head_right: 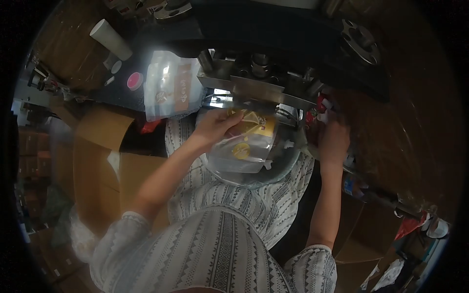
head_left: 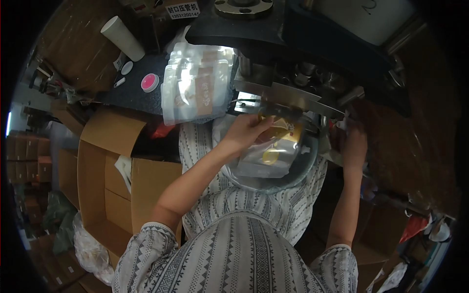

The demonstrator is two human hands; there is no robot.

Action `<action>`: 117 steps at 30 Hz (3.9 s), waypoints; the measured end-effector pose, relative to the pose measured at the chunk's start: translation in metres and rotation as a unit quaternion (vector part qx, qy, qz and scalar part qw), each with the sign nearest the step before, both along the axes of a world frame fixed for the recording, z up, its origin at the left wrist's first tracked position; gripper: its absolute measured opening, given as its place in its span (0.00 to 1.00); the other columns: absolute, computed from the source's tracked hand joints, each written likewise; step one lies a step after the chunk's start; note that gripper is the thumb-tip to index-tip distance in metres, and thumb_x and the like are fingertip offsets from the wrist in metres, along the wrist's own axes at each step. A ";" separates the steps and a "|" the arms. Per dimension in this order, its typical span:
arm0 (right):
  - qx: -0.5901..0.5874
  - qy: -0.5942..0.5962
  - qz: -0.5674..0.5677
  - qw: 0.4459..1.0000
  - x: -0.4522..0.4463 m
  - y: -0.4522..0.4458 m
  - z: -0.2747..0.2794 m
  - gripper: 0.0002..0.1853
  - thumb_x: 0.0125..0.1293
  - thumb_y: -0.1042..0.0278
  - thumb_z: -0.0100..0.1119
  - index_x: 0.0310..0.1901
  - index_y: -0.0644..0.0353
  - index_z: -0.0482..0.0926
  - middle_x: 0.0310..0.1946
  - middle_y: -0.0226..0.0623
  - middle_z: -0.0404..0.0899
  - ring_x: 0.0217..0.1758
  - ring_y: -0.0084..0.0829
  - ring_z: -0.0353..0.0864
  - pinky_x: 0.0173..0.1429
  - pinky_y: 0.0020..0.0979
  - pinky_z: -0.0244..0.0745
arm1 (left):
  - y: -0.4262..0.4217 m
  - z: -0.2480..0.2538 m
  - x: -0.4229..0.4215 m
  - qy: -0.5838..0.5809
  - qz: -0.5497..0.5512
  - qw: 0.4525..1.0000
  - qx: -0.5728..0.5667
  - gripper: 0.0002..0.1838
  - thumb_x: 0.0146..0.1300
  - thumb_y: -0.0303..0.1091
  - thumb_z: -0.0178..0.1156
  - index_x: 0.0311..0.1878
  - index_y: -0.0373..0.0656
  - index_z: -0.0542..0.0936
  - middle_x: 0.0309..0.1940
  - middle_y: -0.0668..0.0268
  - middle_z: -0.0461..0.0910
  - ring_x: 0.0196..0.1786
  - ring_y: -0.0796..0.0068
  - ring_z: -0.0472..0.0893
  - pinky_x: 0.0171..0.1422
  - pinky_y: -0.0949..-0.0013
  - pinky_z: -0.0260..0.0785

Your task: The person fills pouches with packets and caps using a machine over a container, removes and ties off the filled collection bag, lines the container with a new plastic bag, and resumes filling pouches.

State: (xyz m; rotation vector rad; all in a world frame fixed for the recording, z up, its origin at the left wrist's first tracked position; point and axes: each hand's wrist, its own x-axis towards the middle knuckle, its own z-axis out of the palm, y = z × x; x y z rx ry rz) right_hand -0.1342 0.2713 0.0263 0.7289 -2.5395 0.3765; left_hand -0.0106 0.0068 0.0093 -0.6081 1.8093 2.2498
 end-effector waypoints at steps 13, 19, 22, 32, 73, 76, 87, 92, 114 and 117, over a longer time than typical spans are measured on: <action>-0.117 -0.330 -0.018 0.937 0.024 -0.003 0.041 0.13 0.57 0.70 0.60 0.43 0.63 0.79 0.32 0.46 0.82 0.33 0.40 0.83 0.38 0.33 0.76 | -0.062 0.004 0.092 0.071 0.108 0.746 -0.654 0.12 0.55 0.24 0.60 0.45 0.41 0.79 0.38 0.58 0.78 0.40 0.53 0.78 0.43 0.60 0.71; -0.202 -0.301 0.268 0.892 0.062 -0.050 0.050 0.16 0.57 0.77 0.60 0.49 0.61 0.77 0.39 0.38 0.81 0.41 0.33 0.80 0.51 0.32 0.72 | -0.026 0.037 0.095 0.185 0.116 0.740 -0.637 0.09 0.54 0.20 0.60 0.40 0.41 0.81 0.32 0.59 0.78 0.35 0.56 0.79 0.37 0.61 0.71; -0.124 -0.186 0.333 0.916 0.067 -0.078 0.058 0.18 0.57 0.77 0.61 0.51 0.59 0.76 0.48 0.37 0.80 0.50 0.42 0.78 0.64 0.41 0.66 | -0.017 0.041 0.093 0.215 0.113 0.748 -0.618 0.09 0.53 0.20 0.61 0.39 0.40 0.81 0.32 0.60 0.79 0.35 0.57 0.80 0.37 0.61 0.71; -0.080 -0.251 0.351 0.899 0.069 -0.080 0.051 0.18 0.60 0.74 0.59 0.53 0.57 0.73 0.42 0.41 0.82 0.58 0.36 0.77 0.69 0.43 0.59 | -0.011 0.040 0.092 0.264 0.091 0.764 -0.582 0.07 0.52 0.21 0.63 0.36 0.39 0.81 0.31 0.59 0.79 0.34 0.58 0.80 0.36 0.61 0.72; -0.212 -0.346 0.197 0.892 0.054 -0.047 0.066 0.10 0.53 0.79 0.66 0.37 0.62 0.79 0.38 0.35 0.78 0.38 0.30 0.79 0.42 0.29 0.74 | -0.024 0.028 0.087 0.207 0.136 0.737 -0.630 0.05 0.55 0.23 0.61 0.37 0.41 0.79 0.30 0.59 0.77 0.31 0.55 0.79 0.32 0.61 0.70; -0.208 -0.311 0.270 0.887 0.069 -0.077 0.065 0.11 0.53 0.78 0.67 0.39 0.63 0.79 0.40 0.35 0.78 0.41 0.30 0.79 0.44 0.29 0.75 | -0.014 0.035 0.084 0.234 0.093 0.744 -0.619 0.06 0.55 0.24 0.63 0.37 0.40 0.79 0.30 0.59 0.77 0.31 0.55 0.79 0.33 0.61 0.70; -0.234 -0.303 0.187 0.905 0.059 -0.066 0.047 0.18 0.56 0.72 0.66 0.49 0.61 0.78 0.41 0.41 0.80 0.43 0.40 0.82 0.47 0.33 0.76 | 0.011 0.011 0.032 -0.009 -0.005 0.992 -0.125 0.13 0.65 0.36 0.60 0.37 0.33 0.81 0.26 0.63 0.80 0.28 0.77 0.80 0.31 0.73 0.70; -0.103 -0.179 0.113 0.972 0.039 -0.021 0.042 0.17 0.57 0.72 0.63 0.49 0.61 0.77 0.44 0.44 0.77 0.46 0.46 0.78 0.51 0.41 0.73 | 0.011 0.006 0.002 -0.006 0.050 0.999 0.011 0.17 0.66 0.40 0.60 0.38 0.31 0.81 0.26 0.68 0.79 0.30 0.84 0.77 0.34 0.78 0.71; -0.214 -0.312 0.243 0.893 0.075 -0.081 0.055 0.13 0.55 0.74 0.67 0.42 0.62 0.76 0.37 0.43 0.79 0.35 0.39 0.81 0.38 0.33 0.76 | -0.044 0.019 0.079 0.199 0.190 0.710 -0.648 0.07 0.54 0.22 0.63 0.37 0.41 0.80 0.28 0.60 0.76 0.32 0.57 0.78 0.35 0.63 0.70; -0.176 -0.200 0.310 0.913 0.077 -0.101 0.052 0.13 0.55 0.74 0.66 0.42 0.61 0.77 0.37 0.40 0.79 0.37 0.41 0.80 0.41 0.36 0.76 | -0.031 0.031 0.085 0.238 0.166 0.713 -0.639 0.08 0.52 0.21 0.63 0.37 0.41 0.81 0.29 0.62 0.78 0.32 0.60 0.79 0.35 0.64 0.71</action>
